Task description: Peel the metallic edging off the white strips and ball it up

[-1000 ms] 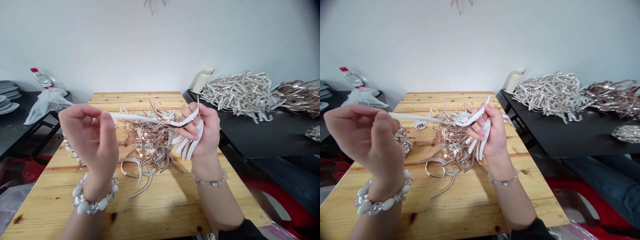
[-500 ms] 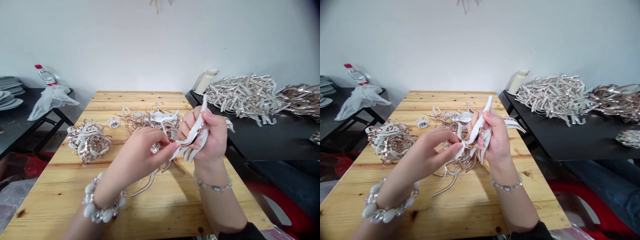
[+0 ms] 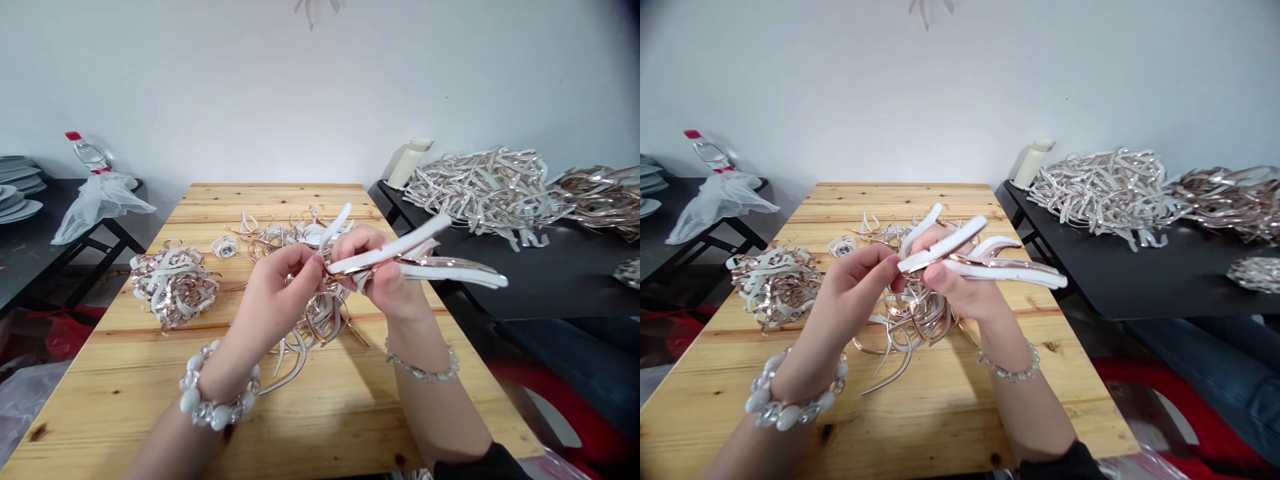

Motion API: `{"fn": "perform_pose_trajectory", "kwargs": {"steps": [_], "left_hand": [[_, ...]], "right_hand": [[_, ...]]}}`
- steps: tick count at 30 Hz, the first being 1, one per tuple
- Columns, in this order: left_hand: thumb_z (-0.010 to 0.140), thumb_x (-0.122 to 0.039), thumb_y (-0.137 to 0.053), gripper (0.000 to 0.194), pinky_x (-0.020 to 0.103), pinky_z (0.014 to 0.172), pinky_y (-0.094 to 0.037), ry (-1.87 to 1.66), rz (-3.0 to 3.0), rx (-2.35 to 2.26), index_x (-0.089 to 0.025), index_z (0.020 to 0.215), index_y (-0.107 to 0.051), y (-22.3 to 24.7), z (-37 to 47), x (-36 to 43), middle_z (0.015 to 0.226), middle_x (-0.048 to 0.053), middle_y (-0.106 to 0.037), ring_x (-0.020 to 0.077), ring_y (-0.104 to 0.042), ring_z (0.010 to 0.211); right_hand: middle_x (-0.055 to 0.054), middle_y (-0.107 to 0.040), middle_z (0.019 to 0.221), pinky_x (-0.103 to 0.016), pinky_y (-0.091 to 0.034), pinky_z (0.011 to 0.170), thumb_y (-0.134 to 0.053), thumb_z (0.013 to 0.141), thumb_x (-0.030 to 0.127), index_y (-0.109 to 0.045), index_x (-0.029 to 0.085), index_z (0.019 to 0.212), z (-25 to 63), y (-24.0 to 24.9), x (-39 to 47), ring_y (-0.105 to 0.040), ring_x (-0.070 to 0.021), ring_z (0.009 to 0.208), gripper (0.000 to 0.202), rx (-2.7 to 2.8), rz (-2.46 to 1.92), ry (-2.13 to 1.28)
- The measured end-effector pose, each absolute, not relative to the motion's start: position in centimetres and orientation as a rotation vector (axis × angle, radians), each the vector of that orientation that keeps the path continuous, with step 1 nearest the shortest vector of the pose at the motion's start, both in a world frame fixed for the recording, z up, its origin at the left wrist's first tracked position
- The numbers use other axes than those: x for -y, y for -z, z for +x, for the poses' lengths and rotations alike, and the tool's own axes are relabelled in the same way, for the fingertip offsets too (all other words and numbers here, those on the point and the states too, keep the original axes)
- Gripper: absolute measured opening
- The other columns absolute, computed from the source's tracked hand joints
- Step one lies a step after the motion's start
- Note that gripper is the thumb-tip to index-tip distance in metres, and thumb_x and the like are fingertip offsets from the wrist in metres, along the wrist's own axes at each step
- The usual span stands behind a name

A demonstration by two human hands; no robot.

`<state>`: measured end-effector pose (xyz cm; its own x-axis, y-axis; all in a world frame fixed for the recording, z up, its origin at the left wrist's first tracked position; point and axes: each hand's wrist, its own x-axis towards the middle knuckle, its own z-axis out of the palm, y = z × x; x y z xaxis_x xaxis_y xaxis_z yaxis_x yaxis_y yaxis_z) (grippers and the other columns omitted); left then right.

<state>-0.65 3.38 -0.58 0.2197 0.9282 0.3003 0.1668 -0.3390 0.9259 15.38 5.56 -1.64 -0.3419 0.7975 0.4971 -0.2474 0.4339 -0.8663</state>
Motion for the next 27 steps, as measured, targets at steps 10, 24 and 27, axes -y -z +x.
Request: {"fn": "perform_pose_trajectory", "kwargs": {"steps": [10,24,27], "left_hand": [[0.088,-0.025,-0.048,0.025,0.022,0.052,-0.039,-1.23,1.774,-0.969,-0.017,0.065,-0.051,0.6,-0.2,-3.0,0.06,-0.001,-0.052,0.0096,-0.046,0.057],[0.089,-0.015,-0.046,0.02,0.024,0.06,-0.038,-1.105,2.229,-0.735,-0.018,0.07,-0.044,0.9,0.2,-2.5,0.065,-0.002,-0.048,0.01,-0.044,0.062],[0.091,-0.016,-0.045,0.019,0.026,0.065,-0.04,-1.0,2.34,-0.676,-0.017,0.072,-0.047,0.7,-0.1,-2.5,0.068,0.0,-0.053,0.0114,-0.047,0.066]], "right_hand": [[0.003,-0.049,0.06,-0.025,-0.031,0.048,-0.058,0.088,0.036,-0.058,0.021,0.071,14.4,1.9,-4.9,-0.041,-0.0103,0.053,0.023,1.534,-0.742,-0.851],[0.004,-0.041,0.043,-0.023,-0.021,0.037,-0.064,0.081,0.035,-0.05,0.019,0.05,14.2,1.3,-5.1,-0.033,-0.0069,0.037,0.037,1.098,-0.856,-1.101],[0.005,-0.037,0.04,-0.024,-0.022,0.038,-0.063,0.081,0.031,-0.046,0.019,0.047,14.3,1.3,-5.4,-0.032,-0.0066,0.035,0.04,1.079,-0.82,-1.158]]}}
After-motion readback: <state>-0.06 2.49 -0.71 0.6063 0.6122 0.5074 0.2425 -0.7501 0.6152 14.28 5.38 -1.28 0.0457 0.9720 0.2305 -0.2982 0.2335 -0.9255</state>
